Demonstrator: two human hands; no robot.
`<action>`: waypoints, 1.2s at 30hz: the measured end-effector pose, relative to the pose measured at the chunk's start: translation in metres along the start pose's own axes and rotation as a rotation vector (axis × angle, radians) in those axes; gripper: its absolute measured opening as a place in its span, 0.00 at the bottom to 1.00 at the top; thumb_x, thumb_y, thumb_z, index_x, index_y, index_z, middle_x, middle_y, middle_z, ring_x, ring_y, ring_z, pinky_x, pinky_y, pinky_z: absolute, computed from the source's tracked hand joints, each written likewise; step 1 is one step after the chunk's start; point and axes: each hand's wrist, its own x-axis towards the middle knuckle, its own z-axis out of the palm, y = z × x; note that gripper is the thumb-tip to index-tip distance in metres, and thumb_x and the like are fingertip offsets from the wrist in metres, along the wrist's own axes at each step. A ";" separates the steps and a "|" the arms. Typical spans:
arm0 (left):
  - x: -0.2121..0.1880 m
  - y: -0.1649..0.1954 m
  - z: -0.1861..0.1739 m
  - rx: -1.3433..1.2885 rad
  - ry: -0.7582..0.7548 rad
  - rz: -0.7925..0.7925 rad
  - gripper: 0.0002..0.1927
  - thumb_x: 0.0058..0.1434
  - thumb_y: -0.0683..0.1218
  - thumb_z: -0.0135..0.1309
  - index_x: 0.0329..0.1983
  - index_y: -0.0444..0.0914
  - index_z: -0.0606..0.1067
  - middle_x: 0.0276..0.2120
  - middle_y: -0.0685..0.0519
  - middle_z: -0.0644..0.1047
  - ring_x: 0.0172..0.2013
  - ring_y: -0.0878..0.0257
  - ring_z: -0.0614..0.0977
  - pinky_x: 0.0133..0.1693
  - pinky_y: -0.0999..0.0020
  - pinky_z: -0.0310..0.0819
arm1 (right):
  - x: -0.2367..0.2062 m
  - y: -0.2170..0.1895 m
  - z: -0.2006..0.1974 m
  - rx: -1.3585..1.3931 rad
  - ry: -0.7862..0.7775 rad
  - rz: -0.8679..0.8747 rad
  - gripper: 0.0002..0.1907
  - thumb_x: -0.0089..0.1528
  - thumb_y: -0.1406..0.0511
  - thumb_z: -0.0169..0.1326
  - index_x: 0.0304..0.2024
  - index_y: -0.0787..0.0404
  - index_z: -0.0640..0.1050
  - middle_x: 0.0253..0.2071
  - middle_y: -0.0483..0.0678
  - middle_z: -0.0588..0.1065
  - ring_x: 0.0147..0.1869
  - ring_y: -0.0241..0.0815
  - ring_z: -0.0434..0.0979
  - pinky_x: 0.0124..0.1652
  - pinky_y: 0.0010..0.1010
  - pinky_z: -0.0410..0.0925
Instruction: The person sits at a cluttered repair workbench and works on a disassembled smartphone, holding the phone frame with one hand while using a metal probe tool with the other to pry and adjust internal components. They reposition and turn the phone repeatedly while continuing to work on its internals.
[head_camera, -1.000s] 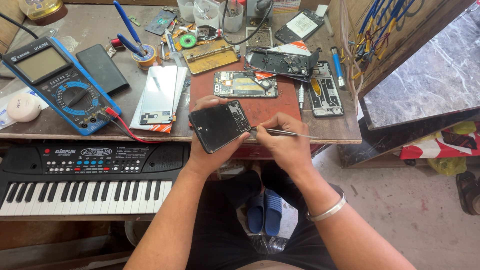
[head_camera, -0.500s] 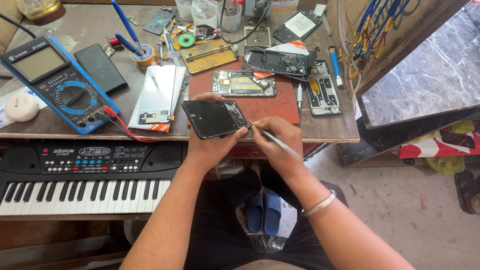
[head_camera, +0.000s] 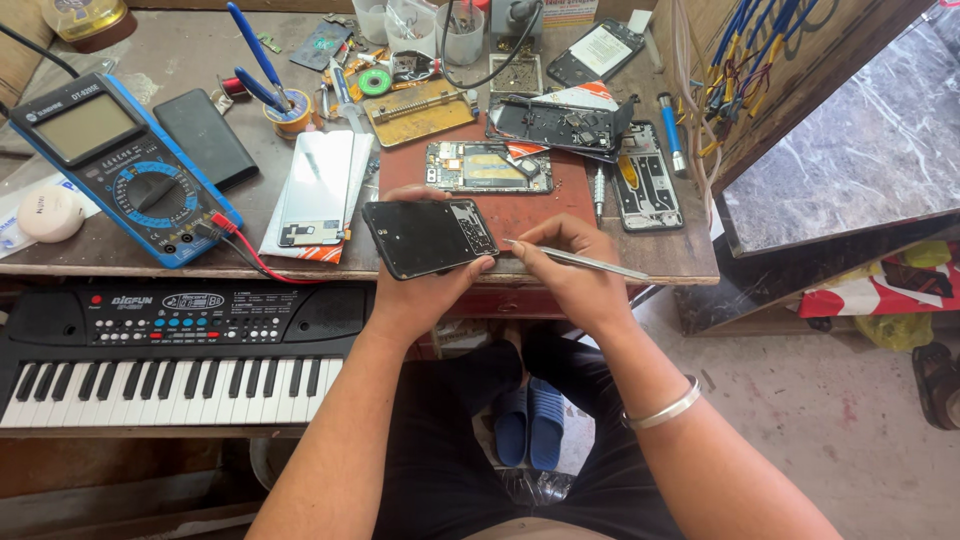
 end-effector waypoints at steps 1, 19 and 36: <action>0.000 0.000 0.000 0.022 0.003 -0.003 0.41 0.49 0.41 0.75 0.61 0.37 0.62 0.56 0.49 0.65 0.57 0.59 0.73 0.58 0.64 0.73 | 0.001 0.000 0.001 0.031 -0.008 -0.004 0.06 0.61 0.66 0.63 0.37 0.63 0.80 0.32 0.42 0.80 0.35 0.27 0.76 0.36 0.20 0.69; 0.000 0.002 0.000 -0.024 -0.002 -0.011 0.42 0.51 0.41 0.74 0.63 0.36 0.59 0.56 0.50 0.65 0.57 0.59 0.74 0.58 0.65 0.73 | 0.011 0.005 0.004 0.017 0.023 0.028 0.07 0.57 0.67 0.65 0.31 0.64 0.80 0.29 0.43 0.81 0.32 0.26 0.76 0.33 0.20 0.70; 0.000 -0.007 -0.001 0.041 -0.005 -0.002 0.43 0.50 0.44 0.74 0.63 0.35 0.60 0.57 0.49 0.66 0.57 0.57 0.74 0.58 0.62 0.73 | 0.010 -0.006 0.011 -0.089 0.064 0.056 0.08 0.56 0.65 0.65 0.30 0.64 0.81 0.27 0.44 0.81 0.30 0.26 0.77 0.31 0.22 0.70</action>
